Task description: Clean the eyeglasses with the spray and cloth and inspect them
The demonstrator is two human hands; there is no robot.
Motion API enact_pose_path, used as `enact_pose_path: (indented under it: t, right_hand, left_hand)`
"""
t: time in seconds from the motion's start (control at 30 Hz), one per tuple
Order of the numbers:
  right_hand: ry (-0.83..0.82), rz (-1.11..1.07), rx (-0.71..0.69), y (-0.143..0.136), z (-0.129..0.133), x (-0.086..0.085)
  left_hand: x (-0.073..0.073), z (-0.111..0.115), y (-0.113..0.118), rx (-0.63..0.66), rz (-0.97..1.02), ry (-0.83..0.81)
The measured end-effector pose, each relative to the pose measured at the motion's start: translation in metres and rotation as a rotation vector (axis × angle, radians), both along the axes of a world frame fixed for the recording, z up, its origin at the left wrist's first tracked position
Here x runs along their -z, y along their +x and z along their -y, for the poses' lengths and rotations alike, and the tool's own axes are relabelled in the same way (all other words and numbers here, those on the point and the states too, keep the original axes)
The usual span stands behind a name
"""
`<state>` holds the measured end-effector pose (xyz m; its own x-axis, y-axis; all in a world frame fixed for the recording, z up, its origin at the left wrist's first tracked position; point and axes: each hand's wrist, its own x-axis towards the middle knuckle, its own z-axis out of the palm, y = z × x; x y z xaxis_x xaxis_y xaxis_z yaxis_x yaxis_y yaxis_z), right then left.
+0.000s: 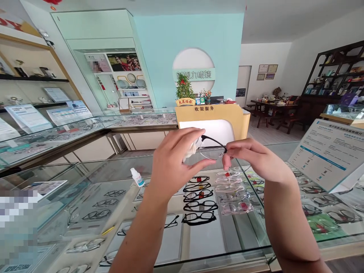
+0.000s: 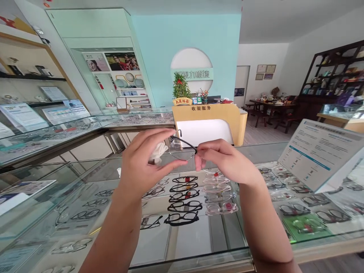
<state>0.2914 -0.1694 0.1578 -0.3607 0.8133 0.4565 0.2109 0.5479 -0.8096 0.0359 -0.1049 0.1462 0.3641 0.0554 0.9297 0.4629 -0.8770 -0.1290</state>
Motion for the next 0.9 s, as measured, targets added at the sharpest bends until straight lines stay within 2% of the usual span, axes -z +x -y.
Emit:
enact_pose_path:
  t: [0.23,0.4,0.57,0.7,0.9]
  right_hand:
    - [0.031,0.018,0.097,0.002,0.002,0.0]
    - [0.321,-0.095,0.337,0.004,0.005,0.002]
    - [0.591,0.079,0.534,0.004,0.004,0.006]
    - [0.655,0.149,0.618,-0.004,-0.004,0.008]
    - [0.653,0.073,0.697,-0.015,-0.014,0.014]
  left_hand:
    - [0.006,-0.005,0.008,0.015,0.014,0.003]
    - [0.009,-0.009,0.007,-0.056,0.133,-0.044]
    - [0.009,-0.013,0.0,-0.175,0.309,-0.125]
    - [0.01,-0.016,-0.002,-0.142,0.37,-0.163]
    - [0.011,-0.017,0.004,-0.094,0.437,-0.15]
